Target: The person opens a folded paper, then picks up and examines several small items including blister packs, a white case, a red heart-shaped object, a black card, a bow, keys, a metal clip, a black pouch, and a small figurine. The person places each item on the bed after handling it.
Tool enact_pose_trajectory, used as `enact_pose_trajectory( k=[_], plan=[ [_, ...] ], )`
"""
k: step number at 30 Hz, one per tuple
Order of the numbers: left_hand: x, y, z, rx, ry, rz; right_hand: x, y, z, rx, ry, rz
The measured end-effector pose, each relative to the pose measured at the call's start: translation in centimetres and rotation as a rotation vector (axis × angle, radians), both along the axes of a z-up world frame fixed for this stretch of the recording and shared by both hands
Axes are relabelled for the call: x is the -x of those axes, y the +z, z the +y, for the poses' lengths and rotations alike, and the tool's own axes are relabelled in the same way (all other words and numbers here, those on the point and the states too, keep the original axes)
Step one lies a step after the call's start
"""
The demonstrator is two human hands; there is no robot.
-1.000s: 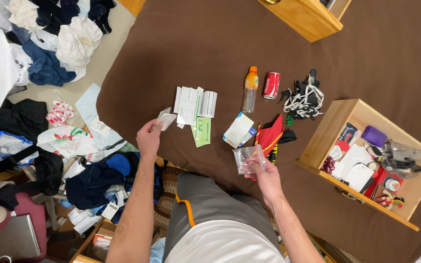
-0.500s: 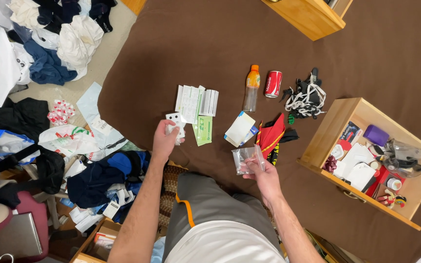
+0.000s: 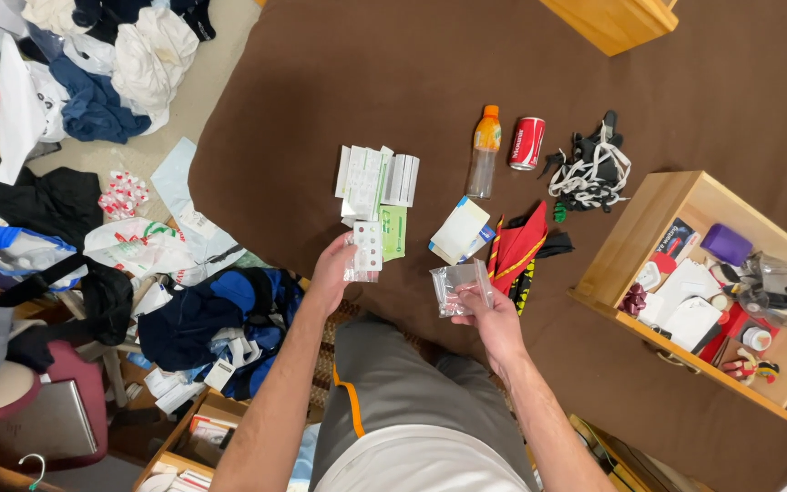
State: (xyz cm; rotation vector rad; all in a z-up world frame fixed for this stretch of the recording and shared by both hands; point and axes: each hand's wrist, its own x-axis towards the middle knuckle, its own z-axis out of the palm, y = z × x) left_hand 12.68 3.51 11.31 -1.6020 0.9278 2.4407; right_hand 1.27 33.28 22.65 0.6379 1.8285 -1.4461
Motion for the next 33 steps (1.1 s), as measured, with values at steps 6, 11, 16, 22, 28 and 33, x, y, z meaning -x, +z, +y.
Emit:
enact_pose_trajectory(
  k=[6,11,16,22,28,33],
  plan=[
    [-0.9,-5.2,1.4,-0.14,0.104,-0.021,-0.3,-1.5,0.3,0.013,0.002,-0.021],
    [1.1,-1.1,1.6,-0.017,0.016,-0.115,0.0,-3.0,0.7,0.012,0.01,-0.054],
    [-1.8,-6.8,1.1,0.403,-0.359,-0.356,0.5,-5.4,1.7,0.021,0.035,-0.081],
    [-4.1,-2.0,2.0,0.72,-0.193,-0.501,1.2,-6.1,2.1,0.047,0.092,-0.063],
    [-4.2,5.8,6.4,0.451,0.103,-0.268,1.2,-3.9,1.6,0.104,0.178,-0.065],
    [-2.9,11.4,11.5,0.265,0.102,-0.078,0.9,-2.1,1.5,0.209,0.19,-0.044]
  ],
)
